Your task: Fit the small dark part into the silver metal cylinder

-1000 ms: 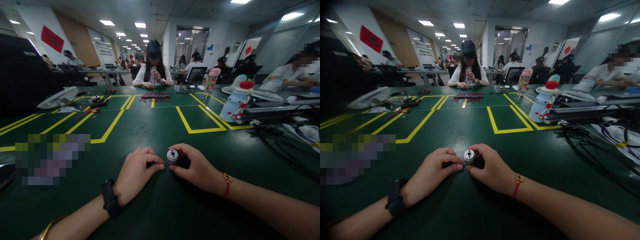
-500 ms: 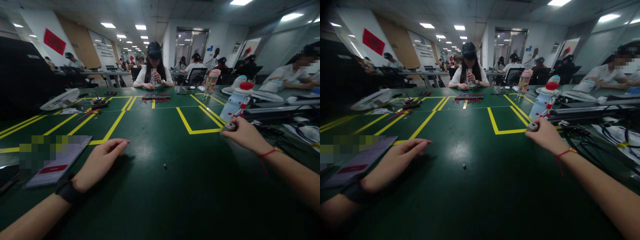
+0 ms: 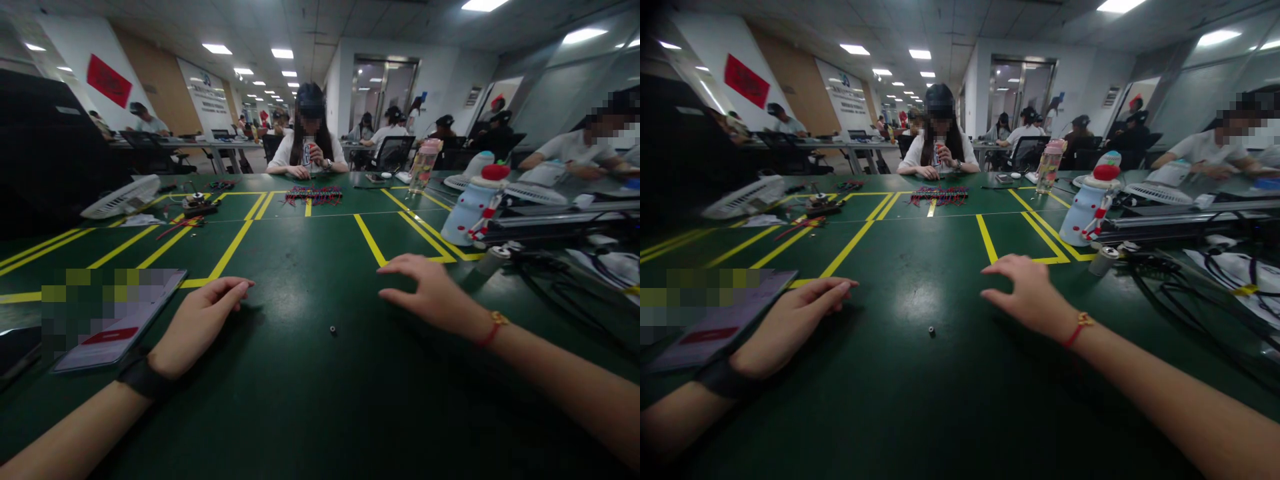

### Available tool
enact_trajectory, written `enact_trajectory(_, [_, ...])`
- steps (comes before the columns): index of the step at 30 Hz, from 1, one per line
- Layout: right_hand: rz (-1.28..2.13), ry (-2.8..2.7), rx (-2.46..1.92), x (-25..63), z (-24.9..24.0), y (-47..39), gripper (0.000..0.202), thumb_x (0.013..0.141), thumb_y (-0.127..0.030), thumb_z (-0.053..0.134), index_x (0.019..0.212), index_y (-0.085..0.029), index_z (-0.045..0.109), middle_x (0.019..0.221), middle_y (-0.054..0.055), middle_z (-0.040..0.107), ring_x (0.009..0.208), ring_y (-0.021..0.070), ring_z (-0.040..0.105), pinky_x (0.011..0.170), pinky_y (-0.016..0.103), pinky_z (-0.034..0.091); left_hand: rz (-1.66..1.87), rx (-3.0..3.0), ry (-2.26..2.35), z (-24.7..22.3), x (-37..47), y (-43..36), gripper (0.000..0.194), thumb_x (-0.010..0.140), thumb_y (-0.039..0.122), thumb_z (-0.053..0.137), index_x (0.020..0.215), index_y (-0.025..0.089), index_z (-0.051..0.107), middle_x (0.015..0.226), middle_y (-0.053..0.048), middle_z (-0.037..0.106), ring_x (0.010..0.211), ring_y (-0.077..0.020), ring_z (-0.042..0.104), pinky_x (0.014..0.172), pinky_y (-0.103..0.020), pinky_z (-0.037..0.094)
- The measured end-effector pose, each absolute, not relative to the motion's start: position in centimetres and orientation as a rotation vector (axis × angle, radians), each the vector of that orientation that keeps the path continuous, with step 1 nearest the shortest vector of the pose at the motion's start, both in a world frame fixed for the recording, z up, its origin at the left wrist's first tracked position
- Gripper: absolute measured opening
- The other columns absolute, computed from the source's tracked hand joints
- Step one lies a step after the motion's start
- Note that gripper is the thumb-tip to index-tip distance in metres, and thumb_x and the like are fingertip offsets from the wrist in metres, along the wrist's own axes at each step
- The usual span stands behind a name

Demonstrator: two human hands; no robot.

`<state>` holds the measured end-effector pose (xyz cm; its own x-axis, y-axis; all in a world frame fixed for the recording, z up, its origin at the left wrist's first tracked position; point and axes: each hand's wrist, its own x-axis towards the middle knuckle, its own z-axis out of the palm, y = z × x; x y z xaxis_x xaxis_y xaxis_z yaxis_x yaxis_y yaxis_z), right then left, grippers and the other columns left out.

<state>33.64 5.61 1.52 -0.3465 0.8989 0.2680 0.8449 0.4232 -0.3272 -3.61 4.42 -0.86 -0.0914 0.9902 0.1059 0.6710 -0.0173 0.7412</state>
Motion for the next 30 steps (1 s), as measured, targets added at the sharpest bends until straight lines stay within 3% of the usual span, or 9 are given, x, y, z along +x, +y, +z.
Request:
enact_trajectory(3, [0.466,-2.446,-1.187,27.3,0.0,4.1,0.038,0.076,-0.053,0.062,0.106,-0.031,0.068,0.113,0.004,0.060,0.104,0.0214,0.050,0.090,0.043,0.032,0.874,1.776,1.815,-0.5,-3.5,4.2,0.042,0.085,0.054,0.048,0.107,0.022,0.065,0.078,-0.001,0.061,0.072,-0.0181,0.058,0.063,-0.027,0.042])
enact_trajectory(7, [0.430,-2.463,-1.092,25.3,-0.3,3.7,0.019,0.080,-0.043,0.061,0.087,-0.030,0.072,0.099,0.002,0.065,0.096,0.0180,0.051,0.087,0.039,0.032,0.858,1.773,1.808,-0.2,-3.5,4.1,0.042,0.084,0.053,0.049,0.107,0.021,0.065,0.077,-0.001,0.062,0.071,-0.0181,0.058,0.062,-0.027,0.042])
enact_trajectory(11, [0.182,-2.248,-1.280,31.3,2.6,5.2,0.025,0.086,-0.040,0.052,0.094,-0.023,0.069,0.097,0.003,0.066,0.091,0.0156,0.056,0.084,0.032,0.038,0.870,1.752,1.809,-0.2,-3.2,4.1,0.040,0.084,0.052,0.049,0.105,0.022,0.065,0.077,-0.001,0.062,0.070,-0.0177,0.058,0.058,-0.025,0.041])
enact_trajectory(16, [-0.417,-1.786,-1.910,44.2,5.7,7.6,0.032,0.086,-0.036,0.049,0.099,-0.015,0.070,0.104,0.012,0.066,0.095,0.0189,0.055,0.081,0.030,0.036,0.864,1.752,1.841,0.0,-2.8,4.2,0.039,0.083,0.052,0.050,0.103,0.022,0.066,0.075,-0.001,0.063,0.068,-0.0179,0.058,0.057,-0.026,0.041])
enact_trajectory(19, [-0.245,-1.760,-2.280,49.2,5.8,8.2,0.034,0.082,-0.041,0.053,0.097,-0.017,0.073,0.097,0.012,0.067,0.083,0.0187,0.056,0.072,0.031,0.035,0.863,1.752,1.834,-0.1,-3.0,4.2,0.040,0.083,0.052,0.050,0.104,0.023,0.066,0.078,-0.001,0.064,0.073,-0.0185,0.059,0.063,-0.027,0.043])
enact_trajectory(22, [-0.161,-1.760,-2.348,50.9,5.5,8.2,0.034,0.079,-0.043,0.056,0.092,-0.017,0.074,0.086,0.012,0.068,0.073,0.0170,0.054,0.068,0.030,0.034,0.860,1.753,1.808,-0.4,-3.3,4.2,0.040,0.083,0.053,0.050,0.105,0.023,0.065,0.086,-0.001,0.065,0.077,-0.0188,0.059,0.067,-0.027,0.043])
enact_trajectory(30, [-0.100,-1.634,-2.390,51.6,5.2,8.4,0.040,0.078,-0.048,0.057,0.097,-0.018,0.073,0.093,0.012,0.068,0.081,0.0191,0.055,0.073,0.031,0.036,0.853,1.748,1.808,-0.3,-3.3,4.0,0.041,0.083,0.054,0.050,0.106,0.023,0.065,0.088,-0.001,0.065,0.076,-0.0186,0.059,0.068,-0.029,0.044])
